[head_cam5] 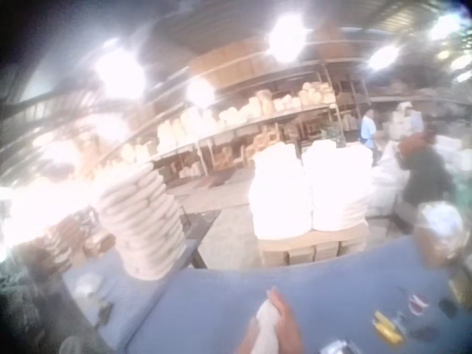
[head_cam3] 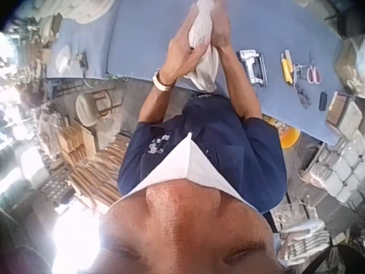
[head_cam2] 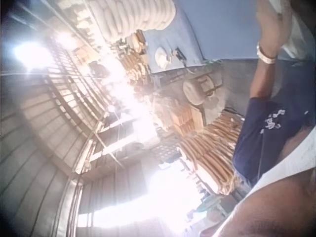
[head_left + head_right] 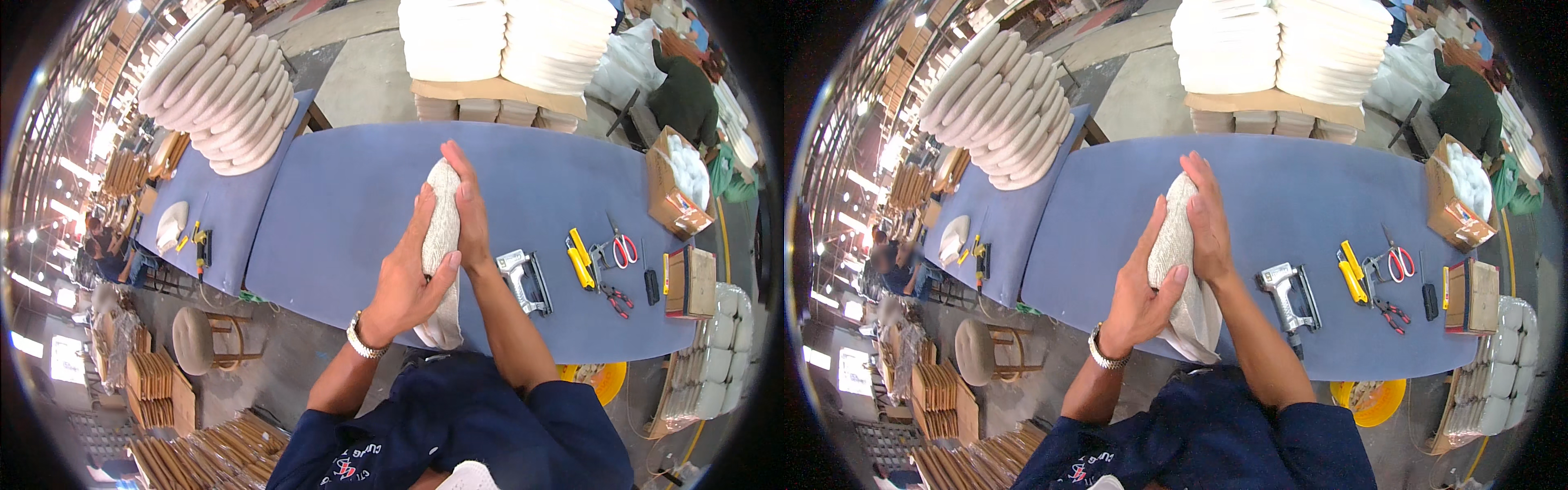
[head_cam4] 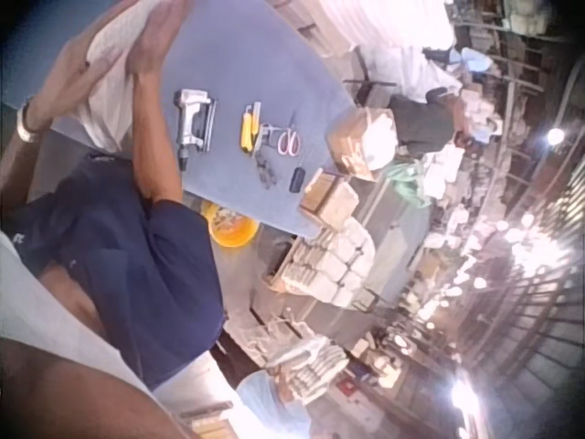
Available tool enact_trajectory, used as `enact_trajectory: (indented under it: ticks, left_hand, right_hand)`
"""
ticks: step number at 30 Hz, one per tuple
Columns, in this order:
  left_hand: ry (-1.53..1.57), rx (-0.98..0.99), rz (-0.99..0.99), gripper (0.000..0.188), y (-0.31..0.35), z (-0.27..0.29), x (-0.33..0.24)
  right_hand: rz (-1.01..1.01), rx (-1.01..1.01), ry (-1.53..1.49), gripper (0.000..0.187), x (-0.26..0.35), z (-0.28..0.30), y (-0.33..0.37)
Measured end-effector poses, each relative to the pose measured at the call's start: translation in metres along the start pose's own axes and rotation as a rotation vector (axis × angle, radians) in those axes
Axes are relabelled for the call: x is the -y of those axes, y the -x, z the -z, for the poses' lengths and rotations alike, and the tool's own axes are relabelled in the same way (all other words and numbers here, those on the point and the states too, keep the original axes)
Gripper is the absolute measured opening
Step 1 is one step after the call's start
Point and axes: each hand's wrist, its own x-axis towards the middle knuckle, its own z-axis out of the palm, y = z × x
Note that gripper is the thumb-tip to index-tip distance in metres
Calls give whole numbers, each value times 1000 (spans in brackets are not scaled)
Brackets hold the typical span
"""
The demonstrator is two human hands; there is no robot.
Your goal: The person staples fabric onto foam cushion pieces using a pneumatic staple gun, trims excess fabric with a utility knife, and folds the edges. Completed cushions are stacked on a nearby pallet. The person repeats this process for multiple cushion units.
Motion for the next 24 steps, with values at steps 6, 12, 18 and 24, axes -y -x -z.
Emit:
enact_trajectory:
  ticks: [6,12,18,24]
  left_hand:
    - [-118,-43,-284,94,-7,-21,38]
    - [-193,-136,-202,100,-12,7,58]
    - [-48,-142,-57,84,-13,23,66]
    - [-77,-111,-46,72,-16,36,61]
  right_hand:
    - [-747,193,-702,63,-37,-3,-13]
    - [-468,324,-275,50,-27,3,6]
    - [-223,284,-101,57,37,9,33]
    - [30,307,458,27,54,3,35]
